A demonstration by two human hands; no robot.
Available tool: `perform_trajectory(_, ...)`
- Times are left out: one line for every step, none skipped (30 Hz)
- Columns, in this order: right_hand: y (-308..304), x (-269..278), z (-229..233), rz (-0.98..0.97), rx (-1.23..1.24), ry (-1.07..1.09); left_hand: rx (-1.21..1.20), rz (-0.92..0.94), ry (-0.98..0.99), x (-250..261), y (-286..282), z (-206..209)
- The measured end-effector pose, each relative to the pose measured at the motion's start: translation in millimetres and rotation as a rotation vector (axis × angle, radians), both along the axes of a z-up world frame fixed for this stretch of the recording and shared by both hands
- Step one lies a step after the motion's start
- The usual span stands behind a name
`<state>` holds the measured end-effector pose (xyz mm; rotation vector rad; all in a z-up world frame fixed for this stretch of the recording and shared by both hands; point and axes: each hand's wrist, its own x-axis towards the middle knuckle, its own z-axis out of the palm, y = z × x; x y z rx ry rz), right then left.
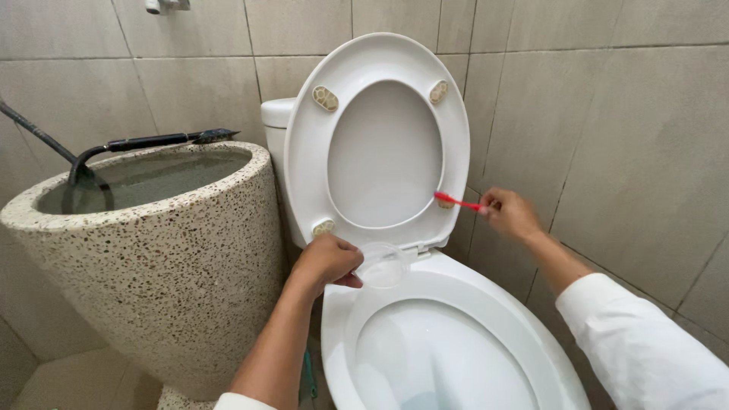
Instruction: The person scrubs the toilet seat and lid with a red toothbrush, repeatedly dipping the brush into a small plastic cup of water. They clean the underside of the lid, the hinges, and the rim of the seat, then lower the seat and continue scrubbing the rim and underside of the seat.
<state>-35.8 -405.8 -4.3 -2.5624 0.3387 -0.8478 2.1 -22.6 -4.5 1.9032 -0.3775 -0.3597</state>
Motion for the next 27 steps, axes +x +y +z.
perform_trajectory(-4,7,-2,-0.039,0.071,-0.063,-0.015,0.013,0.015,0,2,1)
perform_trajectory(-7,14,-3,-0.077,0.143,-0.126,-0.030,0.028,0.030,-1,3,2)
perform_trajectory(-9,21,-5,-0.116,0.215,-0.189,-0.023,0.030,0.016,-1,5,2)
perform_trajectory(-11,25,-8,-0.091,0.261,-0.190,-0.015,0.031,0.005,-3,7,2)
perform_trajectory(-14,29,-11,-0.067,0.308,-0.192,-0.008,0.032,-0.006,-5,8,2)
perform_trajectory(-17,31,-14,-0.044,0.352,-0.197,-0.002,0.026,0.006,-5,9,2)
perform_trajectory(-20,31,-18,-0.015,0.419,-0.223,0.003,0.020,0.019,-6,9,2)
perform_trajectory(-23,30,-23,0.016,0.485,-0.250,0.008,0.015,0.031,-6,10,3)
perform_trajectory(-25,29,-29,0.048,0.551,-0.276,0.031,0.031,0.034,-5,11,3)
perform_trajectory(-26,28,-35,0.042,0.532,-0.198,0.054,0.050,0.038,-4,14,4)
perform_trajectory(-27,25,-39,0.037,0.513,-0.119,0.076,0.069,0.041,-3,16,3)
perform_trajectory(-30,20,-44,0.028,0.492,-0.038,0.060,0.066,0.049,-2,17,2)
perform_trajectory(-32,14,-47,-0.006,0.427,0.026,0.044,0.064,0.057,-1,18,0)
perform_trajectory(-34,6,-47,-0.043,0.362,0.089,0.027,0.057,0.065,0,18,-2)
perform_trajectory(-35,-1,-46,-0.081,0.296,0.152,0.004,0.052,0.071,1,18,-4)
perform_trajectory(-35,-5,-40,-0.101,0.256,0.140,-0.022,0.048,0.073,3,18,-4)
perform_trajectory(-34,-7,-33,-0.120,0.216,0.128,-0.048,0.043,0.075,5,17,-5)
perform_trajectory(-30,-7,-27,-0.137,0.178,0.117,-0.022,0.050,0.065,7,18,-5)
perform_trajectory(-26,-7,-22,-0.105,0.119,0.105,0.004,0.056,0.054,9,18,-5)
perform_trajectory(-23,-8,-18,-0.076,0.061,0.095,0.031,0.059,0.047,10,16,-6)
perform_trajectory(-21,-9,-16,-0.047,0.004,0.086,0.022,0.041,0.041,10,14,-8)
perform_trajectory(-19,-11,-17,-0.109,0.011,0.110,0.016,0.021,0.033,9,12,-8)
perform_trajectory(-18,-14,-20,-0.171,0.017,0.133,0.009,0.001,0.025,8,11,-9)
perform_trajectory(-15,-13,-22,-0.229,0.024,0.152,0.001,0.005,0.027,8,11,-7)
perform_trajectory(-13,-13,-26,-0.204,0.045,0.145,-0.007,0.008,0.028,8,10,-5)
perform_trajectory(-12,-15,-32,-0.181,0.062,0.142,-0.017,0.011,0.033,6,10,-5)
perform_trajectory(-12,-16,-37,-0.157,0.080,0.139,-0.006,0.007,0.022,5,10,-4)
